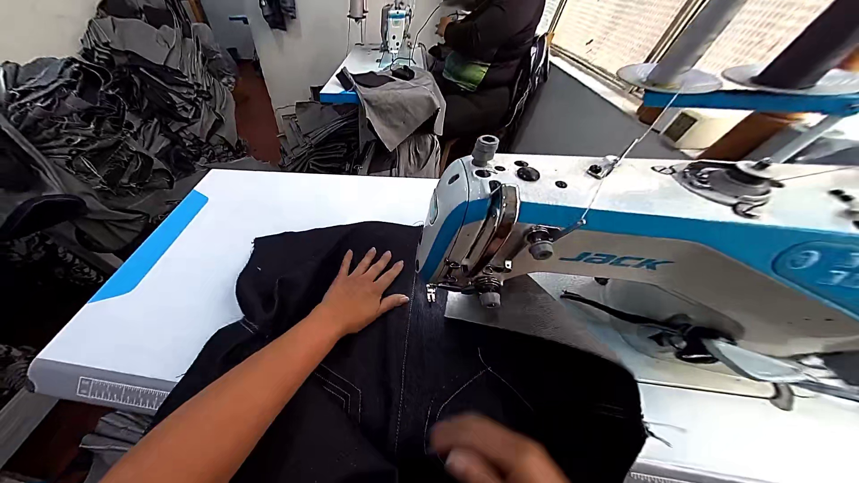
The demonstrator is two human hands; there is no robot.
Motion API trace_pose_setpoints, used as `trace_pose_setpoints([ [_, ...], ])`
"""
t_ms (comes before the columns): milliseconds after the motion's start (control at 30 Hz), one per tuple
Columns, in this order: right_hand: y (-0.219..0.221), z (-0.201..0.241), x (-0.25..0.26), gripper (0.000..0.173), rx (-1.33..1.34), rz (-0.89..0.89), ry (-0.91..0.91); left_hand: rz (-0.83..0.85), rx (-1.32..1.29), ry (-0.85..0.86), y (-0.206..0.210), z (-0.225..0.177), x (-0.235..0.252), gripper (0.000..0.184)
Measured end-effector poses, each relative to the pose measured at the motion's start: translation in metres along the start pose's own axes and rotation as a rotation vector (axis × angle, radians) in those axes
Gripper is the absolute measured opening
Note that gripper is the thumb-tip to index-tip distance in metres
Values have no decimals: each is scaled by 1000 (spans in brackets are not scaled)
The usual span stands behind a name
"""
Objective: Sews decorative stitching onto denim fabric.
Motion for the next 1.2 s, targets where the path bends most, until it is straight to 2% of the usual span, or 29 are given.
trace_pose_setpoints([
  [33,-26,-21,0,41,-174,-168,69,-24,-2,-50,-4,-9,-14,73],
  [100,-52,-75,-9,71,-523,-297,131,31,-100,-133,-2,-30,-55,80],
  [167,-64,-114,-15,94,-639,-267,138,111,-108,-163,13,-38,-90,92],
  [200,-66,-125,-13,102,-638,-220,120,88,-82,-180,18,-39,-104,100],
  [267,-66,-133,-5,107,-600,-125,82,26,-29,-205,22,-39,-121,113],
  [333,-59,-125,3,107,-591,-103,74,-11,7,-212,20,-32,-128,116],
  [467,-33,-95,5,107,-653,-206,140,66,-1,-136,16,-1,-125,109],
  [600,-29,-92,6,110,-647,-226,178,110,4,-102,15,5,-118,108],
  [667,-33,-92,3,104,-563,-230,160,120,16,-106,15,2,-120,108],
  [700,-41,-88,-1,90,-490,-268,125,120,11,-103,14,1,-122,107],
  [767,-73,-67,-18,44,-410,-426,9,159,-13,-118,9,1,-125,104],
  [800,-93,-51,-31,30,-369,-484,-39,183,-35,-131,4,0,-127,102],
  [867,-128,-23,-69,23,-346,-580,-51,134,-110,-127,-10,-9,-134,91],
  [967,-151,-26,-142,29,-437,-807,140,-107,-172,48,-29,-51,-140,70],
  [1033,-136,-55,-196,34,-541,-819,382,-152,-179,209,-28,-87,-137,64],
  [1100,-90,-90,-261,34,-555,-724,661,-143,-157,351,-5,-118,-135,64],
  [1167,-17,-121,-329,38,-347,-548,962,-98,-80,435,31,-137,-140,67],
  [1200,22,-132,-356,46,-229,-454,1076,-127,-48,449,41,-140,-144,68],
])
Point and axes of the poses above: each hand's wrist, its own x-axis towards the middle knuckle, its own y-axis out of the palm, z = x × y, the point moved 7 cm from there along x, towards the middle knuckle, and after that the axes turned 9 degrees about -y, right-handed, at the moved point
